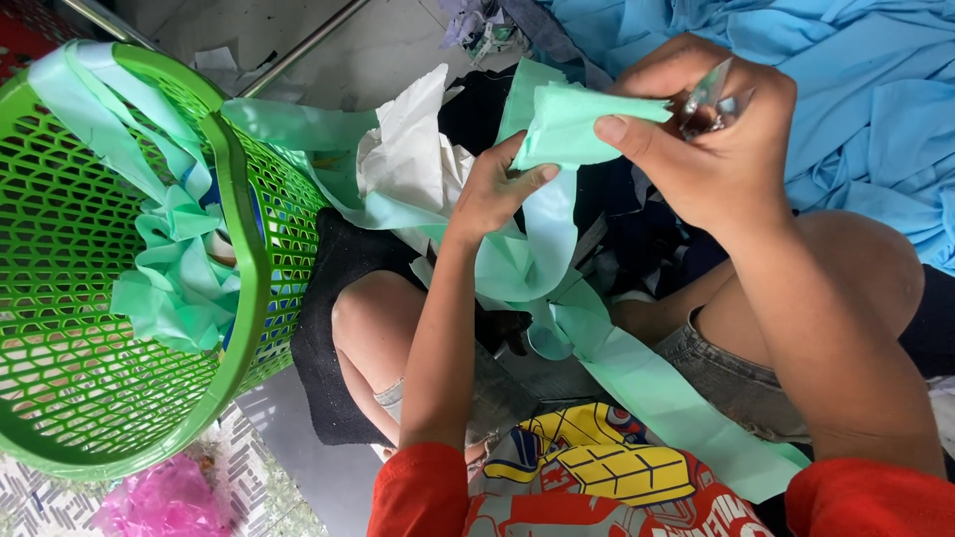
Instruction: The person sits cross-legged and uses scissors to cut a long strip of light green fabric into smaller pieces. They repeatedly fold and snip the fabric, placing the cut pieces into a green basket beside them.
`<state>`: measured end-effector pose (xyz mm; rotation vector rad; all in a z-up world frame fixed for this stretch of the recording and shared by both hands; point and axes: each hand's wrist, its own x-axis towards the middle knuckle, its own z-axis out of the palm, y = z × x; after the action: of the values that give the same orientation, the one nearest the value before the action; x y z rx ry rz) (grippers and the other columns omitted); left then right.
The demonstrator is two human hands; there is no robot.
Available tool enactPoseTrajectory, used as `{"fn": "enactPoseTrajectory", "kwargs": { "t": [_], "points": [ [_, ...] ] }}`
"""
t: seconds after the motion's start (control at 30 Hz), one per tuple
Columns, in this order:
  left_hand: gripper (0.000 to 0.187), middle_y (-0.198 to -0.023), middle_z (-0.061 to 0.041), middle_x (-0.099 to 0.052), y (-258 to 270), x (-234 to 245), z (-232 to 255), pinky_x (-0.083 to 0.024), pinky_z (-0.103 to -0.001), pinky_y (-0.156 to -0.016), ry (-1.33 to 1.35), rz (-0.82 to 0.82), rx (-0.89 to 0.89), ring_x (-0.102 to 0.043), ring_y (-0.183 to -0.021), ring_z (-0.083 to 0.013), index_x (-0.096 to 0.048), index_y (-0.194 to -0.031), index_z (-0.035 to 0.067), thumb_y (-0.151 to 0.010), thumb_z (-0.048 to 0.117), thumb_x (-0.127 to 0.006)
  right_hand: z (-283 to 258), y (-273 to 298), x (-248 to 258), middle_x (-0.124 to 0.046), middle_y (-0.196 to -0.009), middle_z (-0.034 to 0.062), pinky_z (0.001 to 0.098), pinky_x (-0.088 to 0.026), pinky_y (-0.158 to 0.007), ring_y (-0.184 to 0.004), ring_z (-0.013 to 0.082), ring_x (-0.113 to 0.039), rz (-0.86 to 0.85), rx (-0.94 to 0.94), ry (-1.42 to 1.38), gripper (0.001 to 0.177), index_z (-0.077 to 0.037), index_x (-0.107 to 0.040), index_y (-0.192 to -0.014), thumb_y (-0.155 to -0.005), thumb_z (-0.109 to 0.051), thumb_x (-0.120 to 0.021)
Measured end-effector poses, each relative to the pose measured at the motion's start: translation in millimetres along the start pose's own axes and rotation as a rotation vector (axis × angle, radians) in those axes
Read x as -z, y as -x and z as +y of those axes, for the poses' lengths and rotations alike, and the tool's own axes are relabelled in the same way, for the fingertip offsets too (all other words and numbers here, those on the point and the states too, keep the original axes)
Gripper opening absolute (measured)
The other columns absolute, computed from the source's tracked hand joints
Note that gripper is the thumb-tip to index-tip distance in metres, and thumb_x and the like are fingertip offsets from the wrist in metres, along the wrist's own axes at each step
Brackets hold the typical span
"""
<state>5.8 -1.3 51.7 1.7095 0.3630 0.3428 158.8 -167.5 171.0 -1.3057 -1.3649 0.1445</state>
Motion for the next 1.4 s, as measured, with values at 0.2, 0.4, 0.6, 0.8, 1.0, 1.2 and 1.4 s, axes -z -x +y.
{"fn": "enactPoseTrajectory", "kwargs": {
  "t": [0.2, 0.4, 0.6, 0.8, 1.0, 1.2, 1.4],
  "points": [
    [0.032, -0.102, 0.002, -0.065, -4, -3, -18, -0.044, -0.03, -0.073, -0.277, 0.163, -0.051, -0.057, -0.087, -0.0142, -0.063, -0.118, 0.014, -0.086, 0.013, -0.064, -12, -4, -5, -0.07, -0.103, 0.0264, 0.0306, -0.042, -0.058, -0.06, 0.0164, -0.052, -0.11, 0.17, 0.129, 0.022, 0.011, -0.07, -0.104, -0.096, 0.019, -0.089],
    [0.068, -0.167, -0.007, -0.042, 33, 9, 54, -0.031, -0.044, -0.137, 0.194, 0.04, -0.392, -0.04, -0.16, -0.0241, -0.034, -0.162, 0.015, -0.106, 0.037, -0.066, -6, -1, -19, -0.071, -0.105, 0.0186, 0.0318, -0.036, -0.058, -0.058, 0.0165, -0.044, -0.173, 0.162, 0.216, 0.015, 0.006, -0.073, -0.104, -0.1, 0.014, -0.085],
    [0.029, -0.119, -0.002, -0.071, 35, -2, 53, -0.052, -0.028, -0.096, 0.178, 0.161, -0.345, -0.065, -0.11, -0.0148, -0.066, -0.123, 0.011, -0.101, 0.029, -0.069, -5, 2, -28, -0.069, -0.103, 0.0162, 0.0305, -0.036, -0.057, -0.056, 0.014, -0.042, -0.216, 0.087, 0.141, 0.016, 0.004, -0.073, -0.108, -0.099, 0.01, -0.084],
    [0.009, -0.096, -0.008, -0.071, 37, 5, 52, -0.054, -0.03, -0.077, 0.04, 0.313, -0.517, -0.066, -0.086, -0.0195, -0.07, -0.1, 0.007, -0.098, 0.015, -0.072, -10, -3, -17, -0.07, -0.11, 0.0182, 0.0249, -0.027, -0.049, -0.05, 0.0087, -0.032, -0.332, 0.039, 0.087, 0.02, 0.005, -0.072, -0.111, -0.096, 0.002, -0.085],
    [0.025, -0.103, -0.014, -0.071, 51, 16, 68, -0.06, -0.036, -0.084, -0.239, 0.411, -0.693, -0.072, -0.093, -0.0284, -0.07, -0.11, -0.001, -0.107, 0.02, -0.058, -21, -5, 4, -0.056, -0.108, 0.0215, 0.0428, -0.047, -0.074, -0.091, 0.0324, -0.058, -0.418, 0.066, 0.473, 0.056, 0.01, -0.059, -0.116, -0.11, -0.041, -0.037],
    [0.02, -0.101, -0.013, -0.071, 50, 18, 66, -0.058, -0.036, -0.084, -0.286, 0.415, -0.682, -0.071, -0.092, -0.0273, -0.07, -0.11, 0.0, -0.106, 0.016, -0.059, 1, 9, 10, -0.066, -0.094, 0.0088, 0.0443, -0.041, -0.078, -0.089, 0.031, -0.058, -0.362, 0.329, 0.925, 0.022, -0.007, -0.065, -0.101, -0.113, -0.023, -0.073],
    [0.017, -0.104, -0.013, -0.073, 50, 21, 62, -0.059, -0.035, -0.084, -0.304, 0.446, -0.67, -0.072, -0.093, -0.0275, -0.07, -0.107, 0.0, -0.104, 0.015, -0.063, 5, 7, 12, -0.067, -0.096, -0.0012, 0.0386, -0.037, -0.082, -0.09, 0.023, -0.054, -0.305, 0.428, 1.065, 0.03, -0.016, -0.069, -0.104, -0.122, -0.038, -0.077]
  ]
}}
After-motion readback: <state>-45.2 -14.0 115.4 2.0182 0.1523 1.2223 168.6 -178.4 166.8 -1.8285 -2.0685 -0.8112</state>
